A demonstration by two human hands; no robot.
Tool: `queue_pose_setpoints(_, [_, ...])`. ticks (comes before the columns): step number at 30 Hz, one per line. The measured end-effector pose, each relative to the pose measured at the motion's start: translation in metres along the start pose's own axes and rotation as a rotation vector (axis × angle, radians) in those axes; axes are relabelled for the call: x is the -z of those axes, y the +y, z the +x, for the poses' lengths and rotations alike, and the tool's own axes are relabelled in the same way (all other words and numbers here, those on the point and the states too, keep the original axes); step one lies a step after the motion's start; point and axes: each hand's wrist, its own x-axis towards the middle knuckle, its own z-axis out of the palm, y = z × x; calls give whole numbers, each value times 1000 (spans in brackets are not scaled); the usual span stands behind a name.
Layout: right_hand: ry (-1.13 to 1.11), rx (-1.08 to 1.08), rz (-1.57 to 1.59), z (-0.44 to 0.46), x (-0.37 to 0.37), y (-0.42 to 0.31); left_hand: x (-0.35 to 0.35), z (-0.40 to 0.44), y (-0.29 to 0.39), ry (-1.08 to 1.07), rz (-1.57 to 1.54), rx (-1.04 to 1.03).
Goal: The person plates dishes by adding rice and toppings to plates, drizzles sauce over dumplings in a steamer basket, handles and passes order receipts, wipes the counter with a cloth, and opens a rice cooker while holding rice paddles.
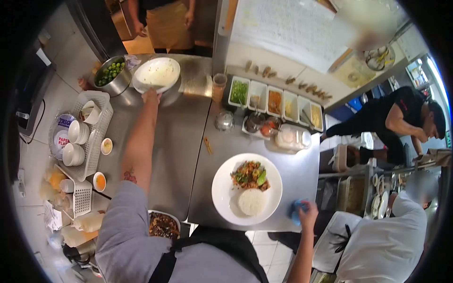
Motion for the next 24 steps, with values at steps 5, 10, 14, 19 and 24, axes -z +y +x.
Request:
queue_pose_setpoints(5, [-672,618,-776,74,-26,-57,7,-5,-20,385,609,-346])
queue_pose_setpoints(10, [-923,1098,-395,165,15,-417,31,-116,-78,-275,925,-1265])
queue_pose_setpoints(14, [-534,1405,-199,164,36,-443,68,-218,-107,-1104,962,-1481])
queue_pose_setpoints(19, [-115,502,240,97,18,-235,103,-227,-125,-1091,1362,-1291])
queue_pose_setpoints(24, [-18,-27,41,-8,-45,24,126,-258,-102,-726,817,-808])
